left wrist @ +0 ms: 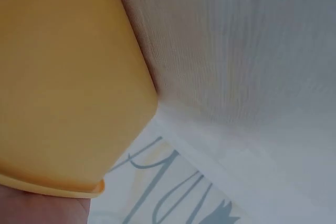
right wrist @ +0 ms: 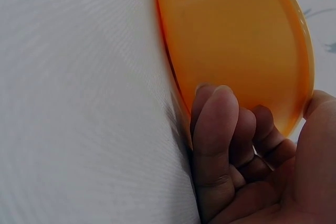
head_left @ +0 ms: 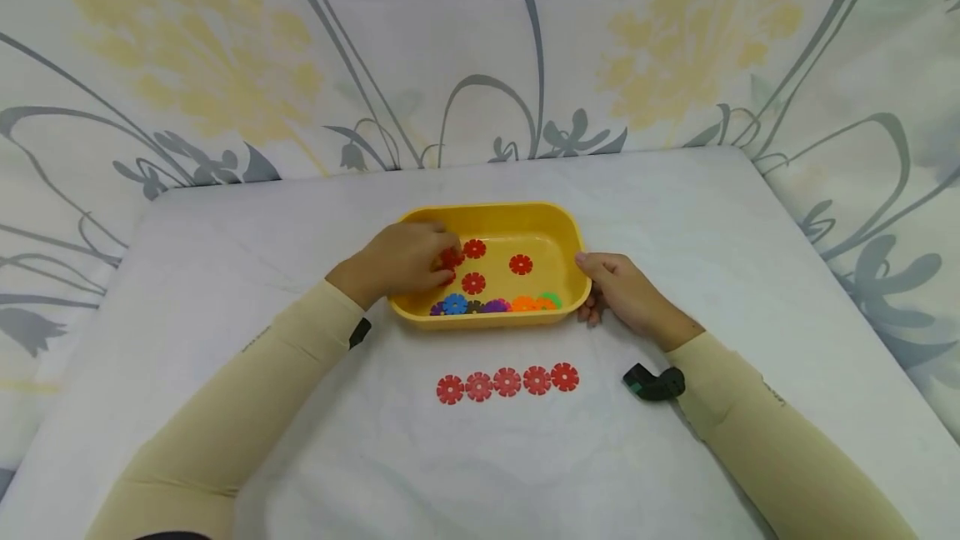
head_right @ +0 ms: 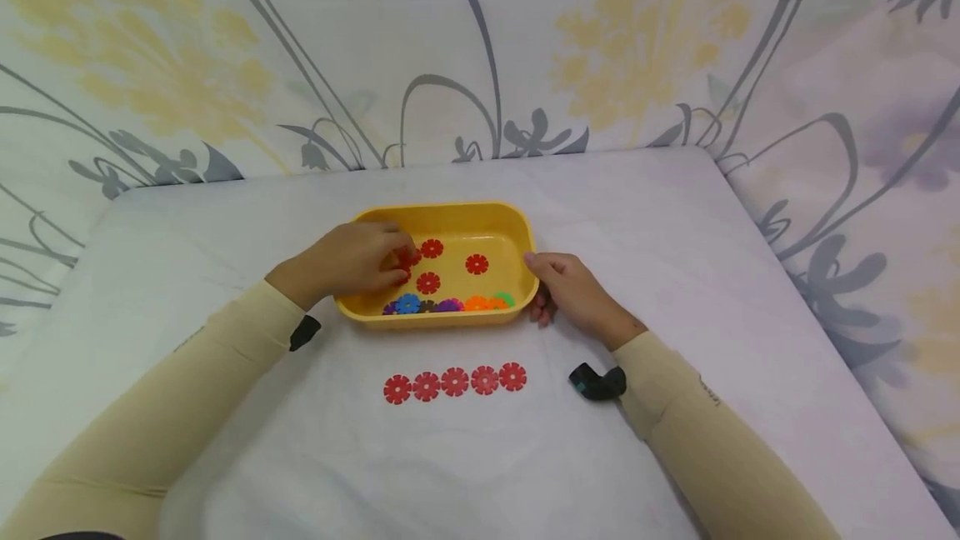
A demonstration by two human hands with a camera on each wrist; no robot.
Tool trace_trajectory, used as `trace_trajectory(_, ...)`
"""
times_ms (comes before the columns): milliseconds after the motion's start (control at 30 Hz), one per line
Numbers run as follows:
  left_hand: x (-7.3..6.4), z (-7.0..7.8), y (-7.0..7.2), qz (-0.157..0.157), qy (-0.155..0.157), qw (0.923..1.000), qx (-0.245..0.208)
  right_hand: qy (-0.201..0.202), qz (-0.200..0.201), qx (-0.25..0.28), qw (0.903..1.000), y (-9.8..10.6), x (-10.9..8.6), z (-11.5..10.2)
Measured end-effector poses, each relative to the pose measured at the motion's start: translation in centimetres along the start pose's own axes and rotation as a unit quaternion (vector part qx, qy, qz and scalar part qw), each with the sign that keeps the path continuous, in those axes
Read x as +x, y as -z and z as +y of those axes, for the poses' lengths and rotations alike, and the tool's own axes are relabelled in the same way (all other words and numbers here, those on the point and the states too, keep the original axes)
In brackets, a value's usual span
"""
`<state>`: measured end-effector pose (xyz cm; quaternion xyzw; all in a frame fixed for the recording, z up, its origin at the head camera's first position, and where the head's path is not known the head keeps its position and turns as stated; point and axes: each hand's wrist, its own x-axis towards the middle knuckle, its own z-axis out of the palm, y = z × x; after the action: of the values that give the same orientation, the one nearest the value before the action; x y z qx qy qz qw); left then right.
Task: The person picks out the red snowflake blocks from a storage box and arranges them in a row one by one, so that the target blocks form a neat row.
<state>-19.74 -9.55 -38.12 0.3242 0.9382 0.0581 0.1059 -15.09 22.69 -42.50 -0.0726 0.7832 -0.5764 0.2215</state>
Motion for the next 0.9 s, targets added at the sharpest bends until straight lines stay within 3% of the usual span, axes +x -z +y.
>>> trace_trajectory(100, -0.05, -0.02, 0.08, 0.008, -0.005, 0.9999, 0.012, 0.005, 0.003, 0.0, 1.0, 0.0, -0.04, -0.18)
trace_trajectory(400, 0.03, 0.18, 0.08, -0.02, -0.004, 0.9994, -0.026, 0.002, 0.006, -0.001, 1.0, -0.08, -0.18, -0.14)
trace_trajectory(900, -0.16, 0.09, -0.13, -0.024, -0.012, 0.9991, -0.033, 0.0, 0.009, -0.015, 0.9998, -0.22, -0.31, -0.21)
